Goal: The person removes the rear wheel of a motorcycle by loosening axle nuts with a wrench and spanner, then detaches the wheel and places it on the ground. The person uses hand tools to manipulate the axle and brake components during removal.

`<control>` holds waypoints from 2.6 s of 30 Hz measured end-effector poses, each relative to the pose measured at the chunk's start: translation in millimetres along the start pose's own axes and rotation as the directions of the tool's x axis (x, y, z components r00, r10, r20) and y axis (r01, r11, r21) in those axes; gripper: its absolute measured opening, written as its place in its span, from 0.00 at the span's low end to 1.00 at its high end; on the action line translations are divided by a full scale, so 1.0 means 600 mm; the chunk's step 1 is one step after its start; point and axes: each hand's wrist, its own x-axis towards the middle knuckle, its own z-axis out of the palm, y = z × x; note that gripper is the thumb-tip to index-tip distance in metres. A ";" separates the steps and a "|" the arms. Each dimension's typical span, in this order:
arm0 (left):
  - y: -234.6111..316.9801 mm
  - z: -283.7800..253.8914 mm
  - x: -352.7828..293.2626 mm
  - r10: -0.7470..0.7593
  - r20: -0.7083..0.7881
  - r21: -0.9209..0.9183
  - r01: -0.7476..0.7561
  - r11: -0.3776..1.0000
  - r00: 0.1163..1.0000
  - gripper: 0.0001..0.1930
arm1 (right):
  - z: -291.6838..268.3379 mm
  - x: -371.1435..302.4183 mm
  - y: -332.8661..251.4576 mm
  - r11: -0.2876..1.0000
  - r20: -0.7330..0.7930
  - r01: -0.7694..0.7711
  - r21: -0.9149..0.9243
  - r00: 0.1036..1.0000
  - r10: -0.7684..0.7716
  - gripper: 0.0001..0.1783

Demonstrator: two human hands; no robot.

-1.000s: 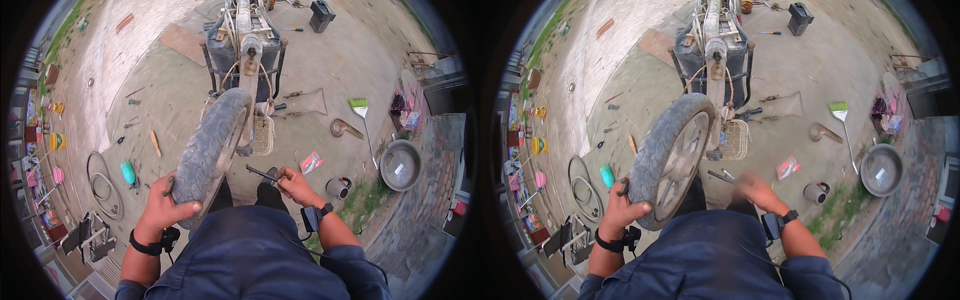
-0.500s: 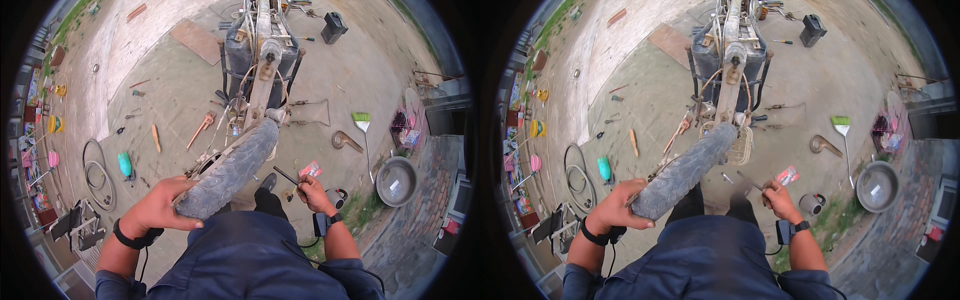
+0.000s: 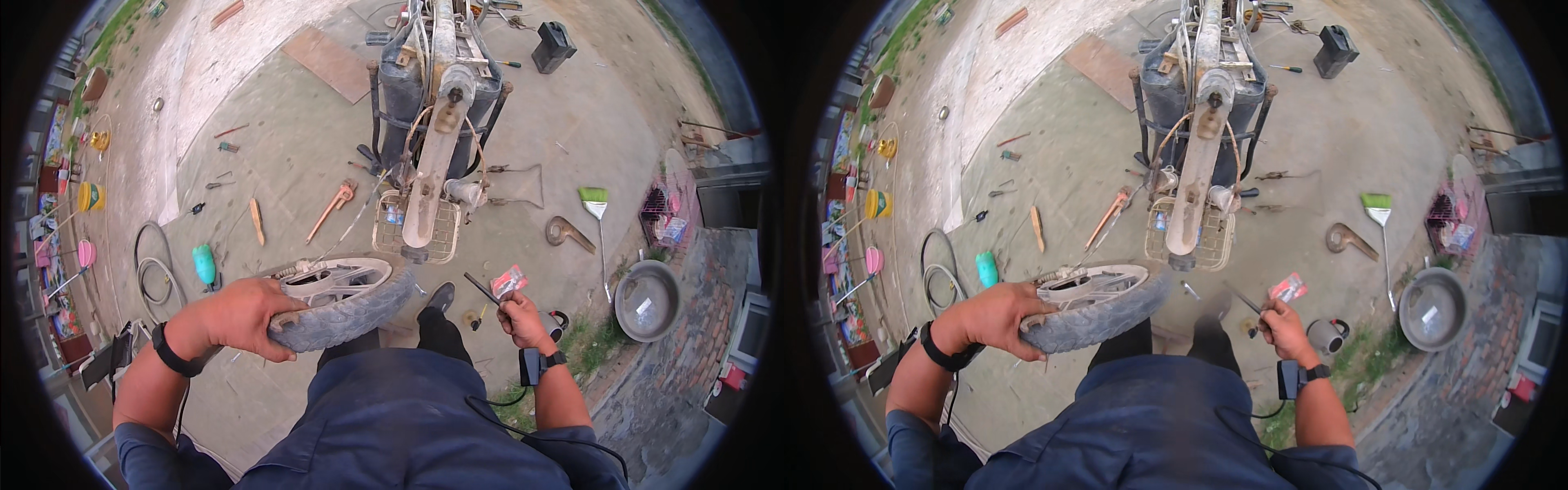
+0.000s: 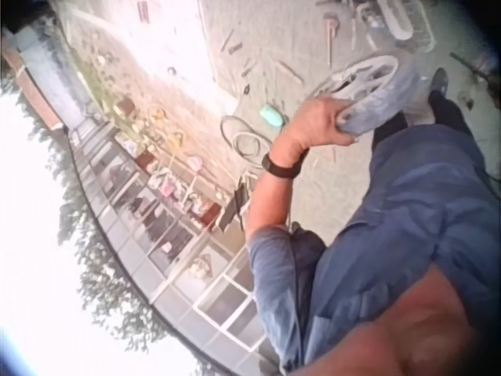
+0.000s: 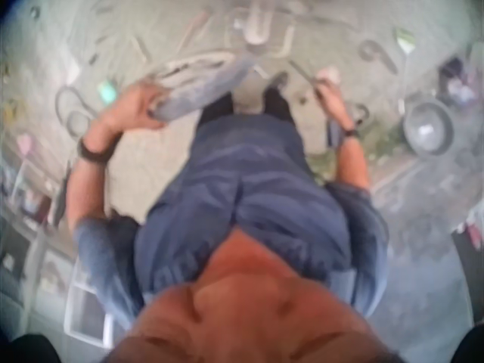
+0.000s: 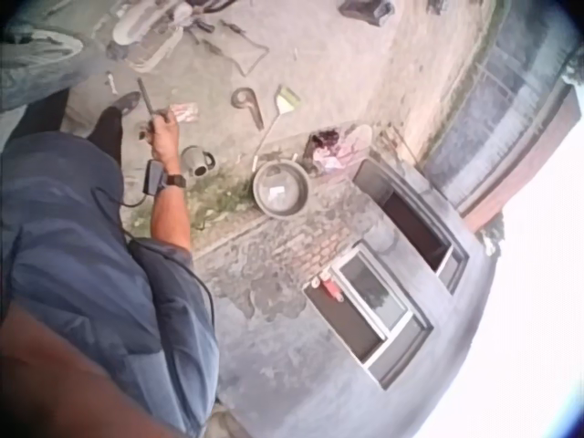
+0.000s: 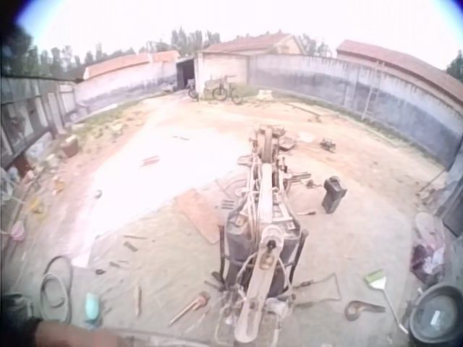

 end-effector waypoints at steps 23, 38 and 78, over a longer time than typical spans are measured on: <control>-0.378 0.138 0.082 -0.373 0.159 0.308 0.313 0.898 0.914 0.32 | 0.063 0.025 0.111 0.983 -0.108 -0.186 -0.005 0.977 0.184 0.04; -0.628 0.216 0.131 -0.621 -0.127 -0.092 0.614 0.784 0.773 0.32 | 0.138 0.073 0.173 0.914 -0.185 -0.402 -0.045 0.903 0.388 0.03; -0.637 0.428 0.153 -0.984 0.068 -0.996 -0.041 -0.075 0.163 0.21 | 0.211 0.142 0.114 0.882 0.073 -0.402 -0.247 0.899 0.431 0.03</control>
